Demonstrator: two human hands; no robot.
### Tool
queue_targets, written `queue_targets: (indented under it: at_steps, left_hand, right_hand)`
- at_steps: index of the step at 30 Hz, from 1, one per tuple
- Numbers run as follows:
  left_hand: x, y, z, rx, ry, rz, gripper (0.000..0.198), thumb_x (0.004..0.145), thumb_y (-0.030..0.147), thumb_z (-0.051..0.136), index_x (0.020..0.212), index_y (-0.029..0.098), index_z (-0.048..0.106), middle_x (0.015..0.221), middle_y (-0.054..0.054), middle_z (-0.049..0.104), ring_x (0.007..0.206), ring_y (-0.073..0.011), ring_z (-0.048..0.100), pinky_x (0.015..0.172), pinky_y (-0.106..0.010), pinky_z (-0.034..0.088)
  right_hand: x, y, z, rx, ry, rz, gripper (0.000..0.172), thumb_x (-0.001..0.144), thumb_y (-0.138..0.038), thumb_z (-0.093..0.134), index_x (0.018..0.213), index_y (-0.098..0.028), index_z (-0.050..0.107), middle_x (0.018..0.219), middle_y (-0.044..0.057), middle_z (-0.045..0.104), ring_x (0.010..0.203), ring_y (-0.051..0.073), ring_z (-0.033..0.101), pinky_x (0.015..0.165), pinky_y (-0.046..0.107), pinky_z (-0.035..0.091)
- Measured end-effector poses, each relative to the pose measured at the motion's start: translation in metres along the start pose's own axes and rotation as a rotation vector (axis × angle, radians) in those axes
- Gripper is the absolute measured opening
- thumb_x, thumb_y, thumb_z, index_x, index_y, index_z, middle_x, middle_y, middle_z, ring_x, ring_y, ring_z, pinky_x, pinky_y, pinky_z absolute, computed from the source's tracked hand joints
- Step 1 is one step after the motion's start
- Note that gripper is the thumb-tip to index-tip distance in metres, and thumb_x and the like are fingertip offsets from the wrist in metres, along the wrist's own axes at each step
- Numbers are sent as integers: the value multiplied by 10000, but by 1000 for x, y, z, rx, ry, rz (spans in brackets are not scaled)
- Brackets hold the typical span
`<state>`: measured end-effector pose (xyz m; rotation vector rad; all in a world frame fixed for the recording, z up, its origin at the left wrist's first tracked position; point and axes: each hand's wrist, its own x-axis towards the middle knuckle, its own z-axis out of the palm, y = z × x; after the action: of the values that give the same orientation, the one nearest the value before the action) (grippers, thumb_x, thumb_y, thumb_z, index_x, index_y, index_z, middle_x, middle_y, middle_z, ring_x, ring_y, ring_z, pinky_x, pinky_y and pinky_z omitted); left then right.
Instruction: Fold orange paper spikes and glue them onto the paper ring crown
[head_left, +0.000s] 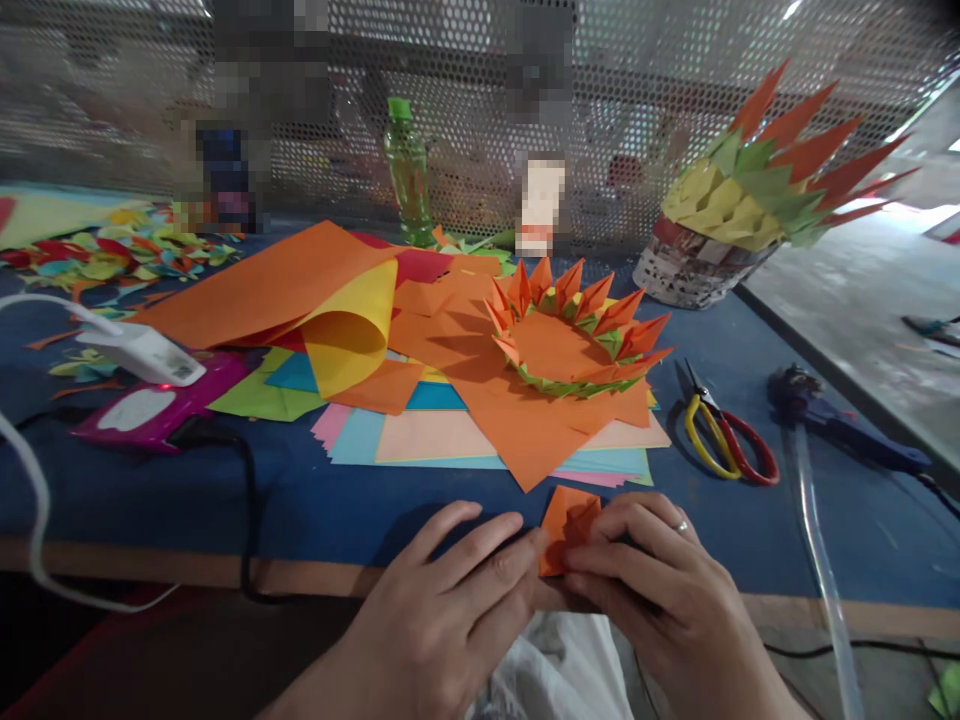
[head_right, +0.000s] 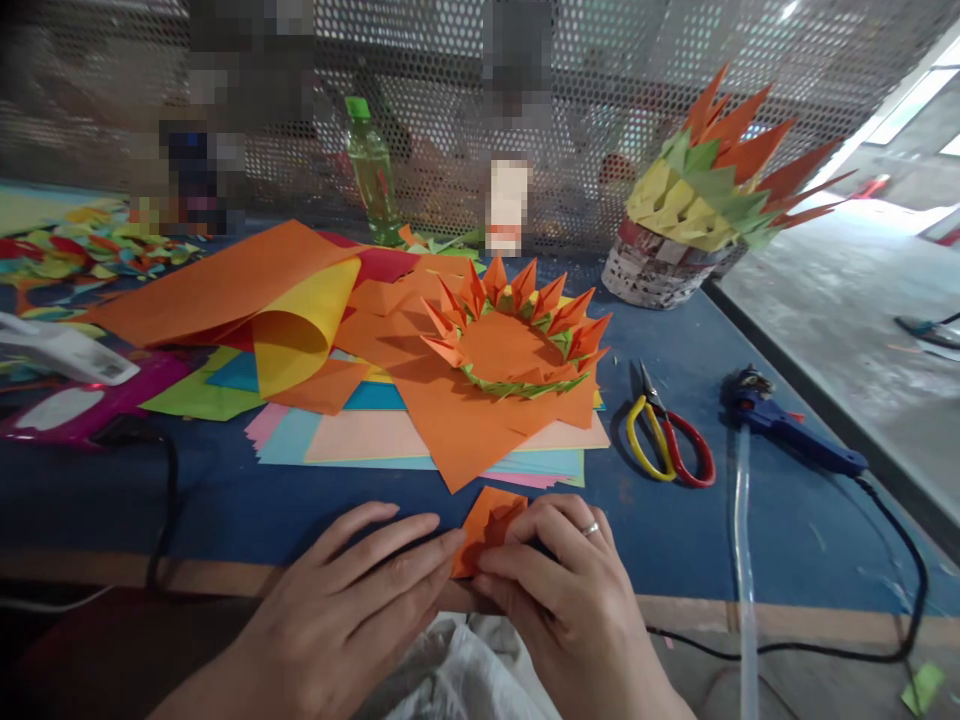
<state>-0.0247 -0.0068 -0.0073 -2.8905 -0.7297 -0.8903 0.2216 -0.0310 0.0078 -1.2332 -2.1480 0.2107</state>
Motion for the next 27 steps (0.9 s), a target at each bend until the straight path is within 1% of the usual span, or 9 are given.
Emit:
queue_targets:
  at_steps: [2, 4, 6, 9, 12, 16, 22, 24, 27]
  left_hand:
    - [1, -4, -1, -12, -37, 19, 245, 1004, 182, 572, 1205, 170, 711, 1398, -31, 674, 1269, -212, 569, 1242, -433, 196]
    - [2, -7, -2, -47, -57, -1, 223, 991, 192, 605, 1188, 193, 709, 1397, -9, 675, 1252, -203, 573, 1244, -437, 189]
    - [4, -9, -3, -93, -59, -44, 202, 993, 225, 620, 1174, 216, 708, 1361, 14, 695, 1231, -181, 581, 1238, -414, 201]
    - [9, -13, -6, -150, -58, -63, 175, 1016, 265, 592, 1138, 241, 715, 1290, 38, 727, 1213, -154, 586, 1218, -372, 218]
    - [14, -17, -10, -167, -53, -33, 206, 1043, 235, 522, 1107, 243, 719, 1279, 53, 732, 1200, -149, 585, 1216, -357, 193]
    - [17, -20, -16, -162, -111, -29, 184, 1026, 221, 553, 1108, 251, 715, 1273, 72, 737, 1184, -149, 591, 1220, -346, 194]
    - [11, -21, -10, -163, -56, -14, 193, 1031, 293, 564, 1128, 254, 726, 1271, 54, 731, 1225, -158, 569, 1250, -369, 160]
    - [10, -21, -10, -165, -53, -15, 206, 1036, 291, 557, 1146, 248, 725, 1268, 44, 735, 1223, -165, 573, 1260, -374, 148]
    - [11, -17, -13, -174, -90, -53, 250, 1065, 262, 490, 1107, 233, 735, 1286, 33, 733, 1230, -170, 580, 1270, -388, 139]
  right_hand:
    - [1, -1, 0, -2, -29, -9, 155, 955, -179, 661, 1072, -277, 695, 923, 21, 634, 952, 183, 530, 784, 321, 444]
    - [1, -4, 1, 4, -48, -26, 232, 967, -152, 622, 1141, -291, 690, 934, 26, 630, 955, 186, 532, 789, 335, 426]
    - [1, -7, 4, 42, -42, -19, 249, 977, -131, 578, 1111, -299, 703, 929, 26, 629, 935, 185, 535, 791, 351, 400]
    - [1, -11, 11, 86, -13, 18, 201, 984, -154, 571, 1013, -289, 718, 915, 22, 641, 909, 179, 542, 789, 358, 375]
    - [0, -13, 15, 69, 19, 29, 172, 992, -191, 579, 988, -284, 724, 906, 17, 652, 901, 171, 549, 794, 352, 367]
    - [1, -12, 13, 50, 47, 44, 146, 994, -230, 599, 984, -295, 729, 899, 6, 656, 899, 168, 555, 815, 345, 368]
    - [6, -9, 4, -15, -54, 44, 65, 946, -211, 674, 971, -270, 683, 950, 3, 658, 961, 172, 564, 800, 308, 411]
    - [7, -10, 4, -21, -78, 99, 52, 960, -223, 653, 948, -271, 670, 952, 2, 651, 960, 173, 561, 805, 314, 418]
    - [8, -14, 4, -27, -100, 192, 105, 986, -232, 600, 903, -269, 652, 945, 5, 647, 946, 179, 562, 792, 331, 421]
